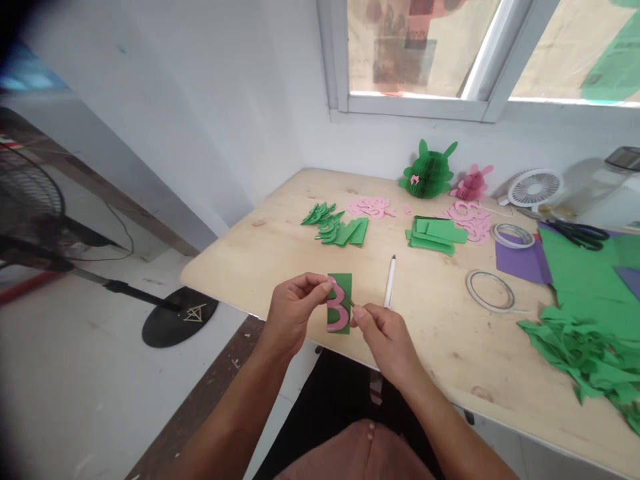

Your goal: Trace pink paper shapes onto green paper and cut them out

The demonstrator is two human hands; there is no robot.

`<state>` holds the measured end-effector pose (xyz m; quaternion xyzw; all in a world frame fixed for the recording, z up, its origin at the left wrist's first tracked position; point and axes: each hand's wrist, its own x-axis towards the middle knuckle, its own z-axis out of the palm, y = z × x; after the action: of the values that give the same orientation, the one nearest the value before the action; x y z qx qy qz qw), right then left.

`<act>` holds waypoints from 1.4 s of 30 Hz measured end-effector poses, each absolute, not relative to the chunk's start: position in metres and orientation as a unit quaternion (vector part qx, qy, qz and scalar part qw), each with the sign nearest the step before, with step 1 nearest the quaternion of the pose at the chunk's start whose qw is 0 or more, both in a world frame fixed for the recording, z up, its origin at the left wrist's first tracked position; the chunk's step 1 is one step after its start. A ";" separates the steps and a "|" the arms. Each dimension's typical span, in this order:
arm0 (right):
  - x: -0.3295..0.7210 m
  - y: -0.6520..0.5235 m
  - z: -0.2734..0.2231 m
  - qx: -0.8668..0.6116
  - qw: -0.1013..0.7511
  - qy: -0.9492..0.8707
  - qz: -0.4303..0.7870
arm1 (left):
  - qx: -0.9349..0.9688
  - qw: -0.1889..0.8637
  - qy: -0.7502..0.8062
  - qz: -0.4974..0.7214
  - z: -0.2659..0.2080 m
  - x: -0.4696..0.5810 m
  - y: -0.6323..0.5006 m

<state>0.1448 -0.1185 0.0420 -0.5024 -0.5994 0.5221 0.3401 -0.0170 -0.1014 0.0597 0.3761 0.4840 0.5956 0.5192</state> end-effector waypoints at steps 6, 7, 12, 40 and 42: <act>0.146 -0.120 0.041 -0.516 0.335 -0.608 0.503 | 0.375 0.536 0.482 0.583 0.060 -0.018 -0.106; 0.145 -0.120 0.041 -0.517 0.333 -0.609 0.501 | 0.375 0.539 0.481 0.581 0.061 -0.018 -0.106; 0.145 -0.121 0.045 -0.518 0.325 -0.618 0.494 | 0.374 0.547 0.484 0.572 0.062 -0.017 -0.109; 0.152 -0.133 0.051 -0.517 0.299 -0.682 0.422 | 0.403 0.533 0.507 0.545 0.066 -0.015 -0.126; 0.153 -0.134 0.052 -0.516 0.295 -0.690 0.414 | 0.406 0.534 0.507 0.542 0.065 -0.016 -0.127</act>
<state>0.1526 -0.1345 0.0516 -0.5158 -0.6896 0.4143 0.2946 -0.0156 -0.1271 0.0654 0.4056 0.5073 0.5417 0.5336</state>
